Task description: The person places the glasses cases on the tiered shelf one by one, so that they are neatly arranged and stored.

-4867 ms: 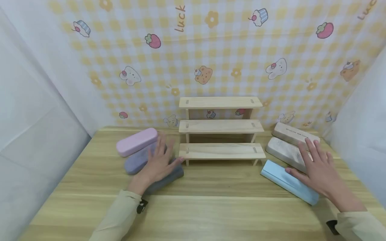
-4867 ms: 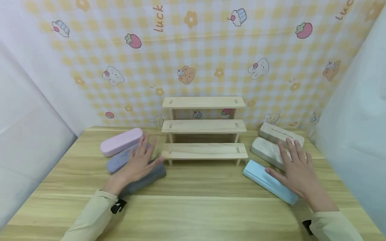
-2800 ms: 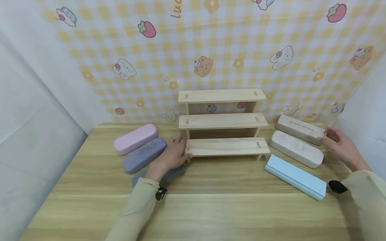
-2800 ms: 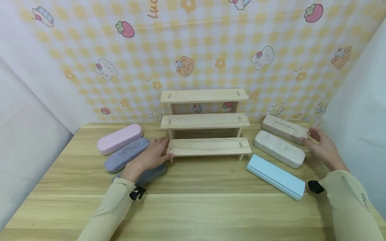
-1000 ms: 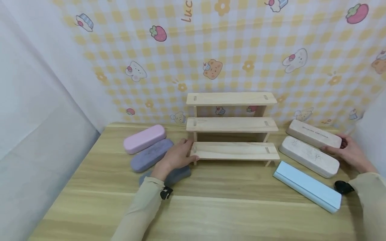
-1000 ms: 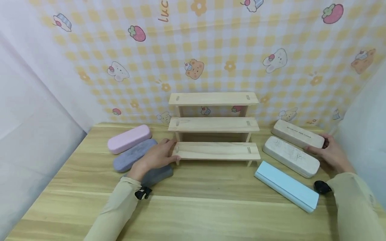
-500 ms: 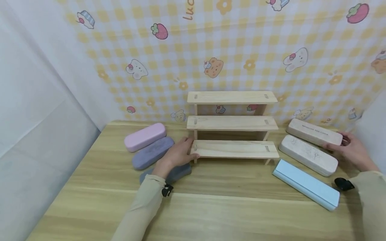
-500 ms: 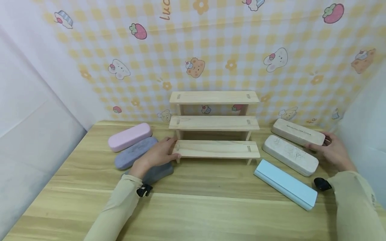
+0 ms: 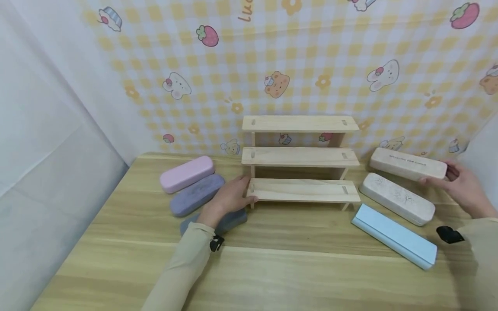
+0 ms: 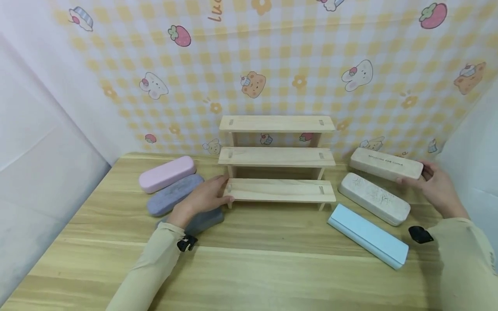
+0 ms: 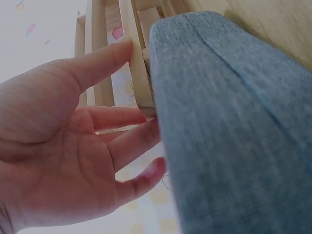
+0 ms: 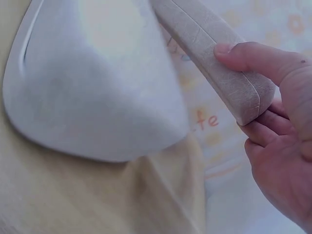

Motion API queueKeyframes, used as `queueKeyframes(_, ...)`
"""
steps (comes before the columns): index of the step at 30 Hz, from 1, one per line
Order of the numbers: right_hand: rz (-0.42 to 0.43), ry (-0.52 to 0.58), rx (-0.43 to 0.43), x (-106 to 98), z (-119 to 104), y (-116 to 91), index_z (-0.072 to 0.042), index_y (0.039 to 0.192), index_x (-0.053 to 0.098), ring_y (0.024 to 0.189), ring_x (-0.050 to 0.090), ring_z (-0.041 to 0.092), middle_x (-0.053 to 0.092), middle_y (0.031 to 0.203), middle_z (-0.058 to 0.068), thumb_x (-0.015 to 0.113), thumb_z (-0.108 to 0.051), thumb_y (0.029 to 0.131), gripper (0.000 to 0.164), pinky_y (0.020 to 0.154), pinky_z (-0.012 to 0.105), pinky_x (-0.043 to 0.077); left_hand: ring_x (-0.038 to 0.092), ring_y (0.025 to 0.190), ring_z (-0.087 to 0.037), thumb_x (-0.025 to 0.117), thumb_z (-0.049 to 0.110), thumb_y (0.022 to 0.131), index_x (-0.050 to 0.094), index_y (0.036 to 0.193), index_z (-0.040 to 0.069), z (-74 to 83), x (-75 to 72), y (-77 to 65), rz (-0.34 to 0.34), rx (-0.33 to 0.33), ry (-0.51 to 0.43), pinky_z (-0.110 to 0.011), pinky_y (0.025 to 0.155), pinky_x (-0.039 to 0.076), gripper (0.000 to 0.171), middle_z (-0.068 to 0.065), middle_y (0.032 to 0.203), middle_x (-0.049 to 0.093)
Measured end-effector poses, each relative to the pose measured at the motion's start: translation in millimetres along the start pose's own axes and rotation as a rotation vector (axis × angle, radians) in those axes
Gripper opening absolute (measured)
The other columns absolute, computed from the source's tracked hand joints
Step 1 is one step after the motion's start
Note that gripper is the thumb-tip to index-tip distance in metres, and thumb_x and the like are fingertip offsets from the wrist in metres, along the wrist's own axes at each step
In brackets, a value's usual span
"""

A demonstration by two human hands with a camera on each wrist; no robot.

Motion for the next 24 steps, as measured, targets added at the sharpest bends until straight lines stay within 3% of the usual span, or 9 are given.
queueKeyframes(2,0.022,0.026,-0.023,-2,-4,-2,-0.014,0.139,0.029,0.118,0.035,0.0,0.037,0.127,-0.001,0.067,-0.026,0.087,0.066,0.075,0.001,0.031,0.045,0.121,-0.032,0.065,0.033,0.088,0.036,0.14,-0.002,1.1,-1.1,-1.1,0.0,-0.001,0.018,-0.052,0.098,0.031,0.07,-0.019,0.137,0.044)
queueKeyframes(6,0.037,0.064,-0.051,-8,-14,-6,-0.03,0.135,0.029,0.119,0.032,-0.005,0.036,0.128,-0.011,0.066,-0.02,0.088,0.061,0.076,0.0,0.03,0.041,0.126,-0.031,0.064,0.035,0.088,0.036,0.141,-0.001,2.1,-1.4,-2.4,-0.004,-0.008,0.033,-0.059,0.098,0.022,0.07,-0.018,0.139,0.042)
queueKeyframes(8,0.048,0.111,-0.08,-11,-21,-7,-0.036,0.125,0.033,0.109,0.038,-0.01,0.039,0.116,-0.021,0.067,-0.014,0.087,0.055,0.074,0.0,0.031,0.04,0.127,-0.03,0.064,0.035,0.088,0.035,0.141,-0.001,1.8,-1.2,-3.0,-0.006,-0.014,0.028,-0.06,0.099,0.021,0.07,-0.018,0.14,0.041)
queueKeyframes(12,0.057,0.223,-0.126,-17,-36,-10,-0.037,0.116,0.039,0.09,0.043,-0.017,0.043,0.104,-0.026,0.065,-0.002,0.086,0.054,0.07,0.001,0.036,0.04,0.127,-0.03,0.065,0.035,0.088,0.035,0.141,-0.001,1.0,-0.4,-3.8,-0.004,-0.017,0.024,-0.061,0.098,0.021,0.07,-0.018,0.141,0.04)
queueKeyframes(15,0.067,0.287,-0.145,-20,-37,-7,-0.033,0.118,0.043,0.089,0.047,-0.017,0.046,0.105,-0.023,0.064,0.004,0.085,0.054,0.069,0.002,0.038,0.041,0.126,-0.031,0.065,0.034,0.088,0.036,0.14,-0.001,0.2,-0.3,-4.4,-0.001,-0.02,0.017,-0.061,0.098,0.021,0.07,-0.018,0.14,0.041)
queueKeyframes(18,0.092,0.324,-0.162,-24,-14,7,-0.029,0.125,0.044,0.095,0.048,-0.013,0.047,0.111,-0.021,0.063,0.007,0.085,0.057,0.073,0.003,0.038,0.041,0.126,-0.031,0.065,0.034,0.088,0.037,0.14,-0.001,-0.4,-0.4,-4.6,0.001,-0.018,0.006,-0.061,0.098,0.021,0.07,-0.018,0.14,0.042)
queueKeyframes(24,0.135,0.524,-0.244,-30,65,55,-0.011,0.136,0.044,0.107,0.05,0.001,0.048,0.126,-0.005,0.061,0.016,0.081,0.064,0.085,0.007,0.034,0.042,0.126,-0.029,0.063,0.036,0.089,0.036,0.141,0.0,0.7,-1.2,-2.9,-0.017,-0.006,0.023,-0.061,0.097,0.021,0.069,-0.016,0.141,0.04)
Point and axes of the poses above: each hand's wrist, its own y-axis towards the middle knuckle, its own x-axis out of the palm, z = x × y, the point moved 1 cm from there along y, towards the middle knuckle
